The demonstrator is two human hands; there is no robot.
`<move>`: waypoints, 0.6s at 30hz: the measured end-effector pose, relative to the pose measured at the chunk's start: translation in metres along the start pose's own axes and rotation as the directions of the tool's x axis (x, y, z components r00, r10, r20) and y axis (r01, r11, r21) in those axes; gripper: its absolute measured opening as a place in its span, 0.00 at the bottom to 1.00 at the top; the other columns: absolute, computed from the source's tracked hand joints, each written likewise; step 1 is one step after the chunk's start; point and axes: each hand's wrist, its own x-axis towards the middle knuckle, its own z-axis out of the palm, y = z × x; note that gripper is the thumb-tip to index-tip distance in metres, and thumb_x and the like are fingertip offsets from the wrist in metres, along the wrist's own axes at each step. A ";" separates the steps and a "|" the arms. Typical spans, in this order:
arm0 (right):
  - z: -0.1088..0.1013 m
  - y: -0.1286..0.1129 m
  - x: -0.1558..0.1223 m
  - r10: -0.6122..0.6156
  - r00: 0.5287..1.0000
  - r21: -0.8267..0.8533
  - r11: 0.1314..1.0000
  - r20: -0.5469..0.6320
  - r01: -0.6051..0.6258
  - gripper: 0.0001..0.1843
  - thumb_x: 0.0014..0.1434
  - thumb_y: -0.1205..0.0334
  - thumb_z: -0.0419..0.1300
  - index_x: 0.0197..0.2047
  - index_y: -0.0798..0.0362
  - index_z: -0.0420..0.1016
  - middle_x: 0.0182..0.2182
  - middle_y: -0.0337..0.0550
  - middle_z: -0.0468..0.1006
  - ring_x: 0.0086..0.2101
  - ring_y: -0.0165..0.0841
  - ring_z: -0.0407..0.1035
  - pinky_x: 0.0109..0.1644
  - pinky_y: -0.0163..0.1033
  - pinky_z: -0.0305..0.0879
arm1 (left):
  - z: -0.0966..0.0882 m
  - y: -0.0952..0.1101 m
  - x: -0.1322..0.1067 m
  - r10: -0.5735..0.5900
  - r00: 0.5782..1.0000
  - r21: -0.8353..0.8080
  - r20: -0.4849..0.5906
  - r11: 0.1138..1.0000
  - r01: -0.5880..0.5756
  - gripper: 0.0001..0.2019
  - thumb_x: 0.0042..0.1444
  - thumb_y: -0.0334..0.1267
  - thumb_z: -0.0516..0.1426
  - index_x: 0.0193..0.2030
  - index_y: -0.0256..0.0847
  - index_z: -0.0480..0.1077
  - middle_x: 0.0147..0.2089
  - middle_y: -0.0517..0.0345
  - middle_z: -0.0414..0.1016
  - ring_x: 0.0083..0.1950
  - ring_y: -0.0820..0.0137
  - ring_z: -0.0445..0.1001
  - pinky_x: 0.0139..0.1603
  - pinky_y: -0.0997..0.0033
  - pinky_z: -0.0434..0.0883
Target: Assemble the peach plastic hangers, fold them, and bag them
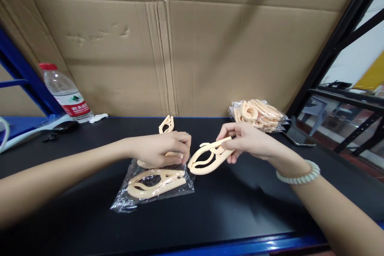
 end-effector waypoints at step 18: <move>0.057 0.020 0.030 -0.045 0.951 0.333 0.941 0.307 -0.063 0.17 0.56 0.58 0.66 0.45 0.58 0.72 0.39 0.48 0.78 0.37 0.33 0.76 0.39 0.34 0.75 | -0.013 0.003 -0.001 0.023 1.000 -0.110 0.014 0.994 -0.021 0.06 0.55 0.26 0.58 0.35 0.39 0.73 0.36 0.58 0.70 0.41 0.69 0.71 0.42 0.74 0.67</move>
